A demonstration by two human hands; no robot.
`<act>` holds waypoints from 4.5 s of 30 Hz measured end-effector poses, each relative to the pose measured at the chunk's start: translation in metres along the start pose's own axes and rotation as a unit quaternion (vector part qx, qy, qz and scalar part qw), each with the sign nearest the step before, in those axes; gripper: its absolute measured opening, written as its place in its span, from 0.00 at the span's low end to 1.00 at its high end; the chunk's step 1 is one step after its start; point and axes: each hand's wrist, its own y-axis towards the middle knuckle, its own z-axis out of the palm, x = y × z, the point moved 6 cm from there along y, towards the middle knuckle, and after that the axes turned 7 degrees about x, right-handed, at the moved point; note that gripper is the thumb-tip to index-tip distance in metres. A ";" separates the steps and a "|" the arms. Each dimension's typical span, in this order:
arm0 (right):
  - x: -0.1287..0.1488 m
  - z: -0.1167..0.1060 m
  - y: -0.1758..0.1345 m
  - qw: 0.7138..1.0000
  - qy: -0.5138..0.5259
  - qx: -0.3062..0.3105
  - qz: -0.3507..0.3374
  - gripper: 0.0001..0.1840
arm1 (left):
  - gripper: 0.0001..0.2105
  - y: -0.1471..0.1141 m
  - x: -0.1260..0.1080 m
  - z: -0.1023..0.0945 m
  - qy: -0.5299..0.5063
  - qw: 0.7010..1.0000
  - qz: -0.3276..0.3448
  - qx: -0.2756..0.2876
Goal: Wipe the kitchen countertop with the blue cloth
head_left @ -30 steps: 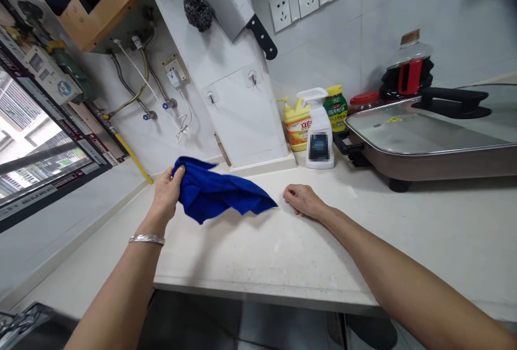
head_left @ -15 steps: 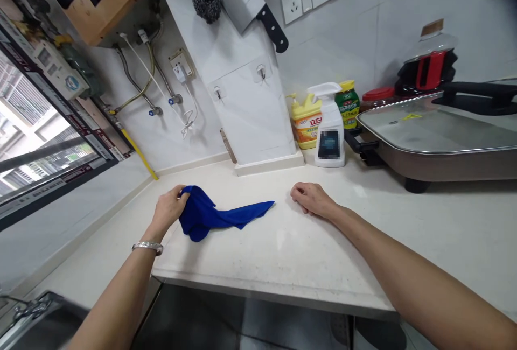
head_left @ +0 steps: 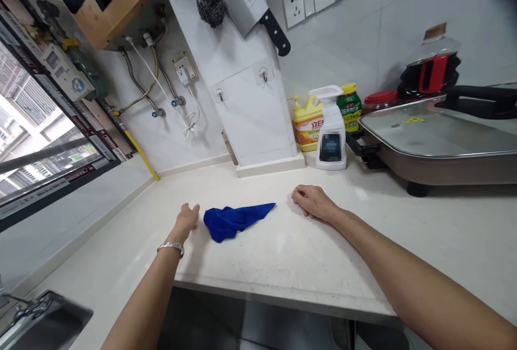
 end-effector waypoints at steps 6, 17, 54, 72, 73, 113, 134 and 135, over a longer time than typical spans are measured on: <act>0.003 -0.002 -0.001 1.000 -0.009 -0.006 0.010 0.09 | 0.26 -0.019 0.000 0.048 0.152 0.978 0.103 0.098; 0.004 -0.002 -0.006 1.000 -0.026 -0.010 -0.008 0.10 | 0.27 -0.099 0.006 0.109 0.388 0.863 0.238 0.220; -0.001 -0.001 -0.004 0.991 -0.120 -0.056 -0.020 0.17 | 0.30 0.079 0.026 0.108 0.383 0.915 0.076 0.102; 0.009 0.006 -0.010 0.974 -0.211 -0.082 -0.021 0.13 | 0.32 0.170 0.020 0.119 0.400 0.916 -0.031 -0.019; 0.009 0.007 -0.010 0.973 -0.216 -0.083 -0.020 0.13 | 0.32 0.174 0.018 0.123 0.400 0.916 -0.023 -0.016; 0.002 -0.003 -0.001 0.999 -0.029 -0.033 -0.015 0.12 | 0.26 -0.070 -0.016 0.169 0.383 0.863 0.264 0.197; -0.021 -0.008 0.005 0.994 0.112 -0.013 -0.006 0.10 | 0.23 -0.199 -0.031 0.168 0.283 0.825 0.373 0.319; -0.021 -0.008 0.005 0.993 0.113 -0.013 -0.005 0.10 | 0.23 -0.200 -0.030 0.165 0.280 0.824 0.373 0.322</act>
